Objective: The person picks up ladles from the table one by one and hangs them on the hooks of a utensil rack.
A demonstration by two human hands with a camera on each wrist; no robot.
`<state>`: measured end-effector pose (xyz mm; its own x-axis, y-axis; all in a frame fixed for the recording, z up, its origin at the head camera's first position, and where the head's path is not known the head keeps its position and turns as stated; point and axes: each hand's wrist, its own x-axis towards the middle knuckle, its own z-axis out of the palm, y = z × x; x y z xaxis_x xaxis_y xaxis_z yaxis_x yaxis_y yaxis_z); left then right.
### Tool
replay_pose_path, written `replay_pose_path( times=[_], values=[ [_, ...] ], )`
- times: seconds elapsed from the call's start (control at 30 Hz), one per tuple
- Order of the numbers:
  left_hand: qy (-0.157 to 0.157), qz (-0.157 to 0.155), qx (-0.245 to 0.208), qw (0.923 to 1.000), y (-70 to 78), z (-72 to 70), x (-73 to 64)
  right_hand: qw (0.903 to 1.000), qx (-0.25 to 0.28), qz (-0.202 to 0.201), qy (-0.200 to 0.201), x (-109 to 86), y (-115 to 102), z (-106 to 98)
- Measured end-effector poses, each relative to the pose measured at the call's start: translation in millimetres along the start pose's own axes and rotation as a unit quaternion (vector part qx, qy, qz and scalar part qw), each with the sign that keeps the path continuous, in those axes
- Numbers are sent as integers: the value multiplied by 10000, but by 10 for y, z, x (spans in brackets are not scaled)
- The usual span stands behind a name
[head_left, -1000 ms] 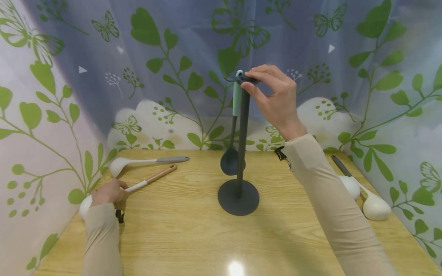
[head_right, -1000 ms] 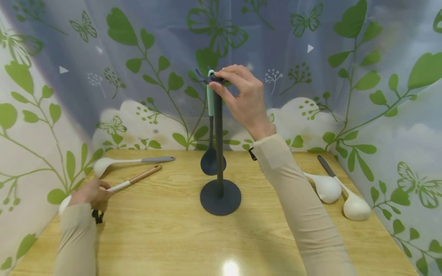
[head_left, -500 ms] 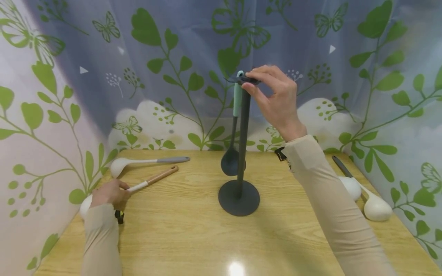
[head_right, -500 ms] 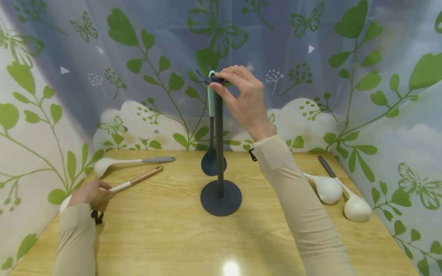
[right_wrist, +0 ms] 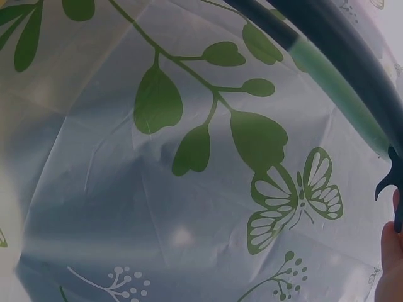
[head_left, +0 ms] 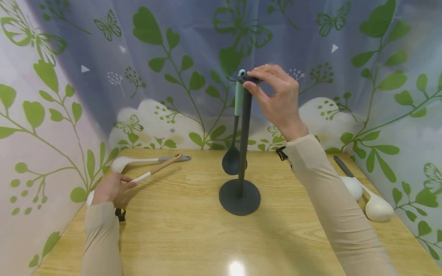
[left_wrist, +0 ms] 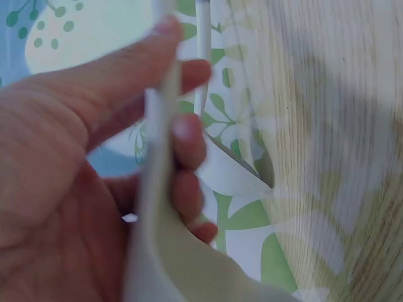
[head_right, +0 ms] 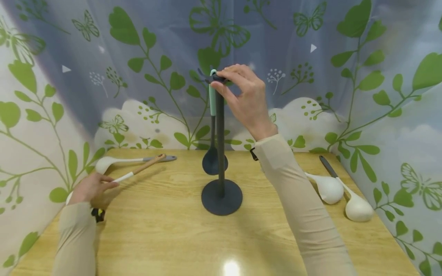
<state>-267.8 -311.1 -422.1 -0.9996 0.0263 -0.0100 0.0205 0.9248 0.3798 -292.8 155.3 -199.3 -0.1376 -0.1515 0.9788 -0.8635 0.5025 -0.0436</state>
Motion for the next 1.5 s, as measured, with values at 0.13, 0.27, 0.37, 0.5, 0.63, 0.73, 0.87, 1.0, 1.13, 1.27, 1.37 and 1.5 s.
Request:
replay_pose_path(
  times=[0.13, 0.27, 0.37, 0.5, 0.63, 0.73, 0.87, 1.0, 1.13, 1.27, 1.37, 1.5],
  values=[
    [274, 382, -170, 9987, 51, 10, 25, 10000, -16, 34, -23, -4, -4, -3],
    [558, 579, -213, 9965, 114, 10, 44, 10000, -18, 18, -20, -6, -1, -1],
    [677, 596, -233, 9957, 144, 6, 48, 10000, -14, -1, -9, -4, 1, 0],
    [902, 680, -296, 9932, 171, 19, 66, 10000, -15, -18, 3, -5, 5, -4],
    [1148, 846, -316, 9893, 224, 33, 95, 10000, -25, -14, 8, -1, 4, -14],
    [1415, 1015, -199, 9845, 284, 53, 115, 10000, -31, 20, 2, 0, 6, -21],
    [1754, 1201, -194, 9770, 391, 104, 140, 10000, -49, 26, -64, -4, 12, -23],
    [2119, 1555, -311, 9643, 531, 170, 196, 10000, -33, -60, -49, 3, 23, -23],
    [2492, 1863, -423, 9494, 661, 208, 226, 9999, -45, -105, -31, 10, 23, -25],
    [2820, 2037, -516, 9361, 755, 225, 229, 9999, -57, -88, -69, 10, 10, -33],
    [3067, 2163, -544, 9253, 811, 238, 224, 9999, -85, -57, -109, 6, -1, -32],
    [3320, 2325, -566, 9124, 889, 273, 218, 9998, -123, -3, -163, -1, -11, -31]
  ],
)
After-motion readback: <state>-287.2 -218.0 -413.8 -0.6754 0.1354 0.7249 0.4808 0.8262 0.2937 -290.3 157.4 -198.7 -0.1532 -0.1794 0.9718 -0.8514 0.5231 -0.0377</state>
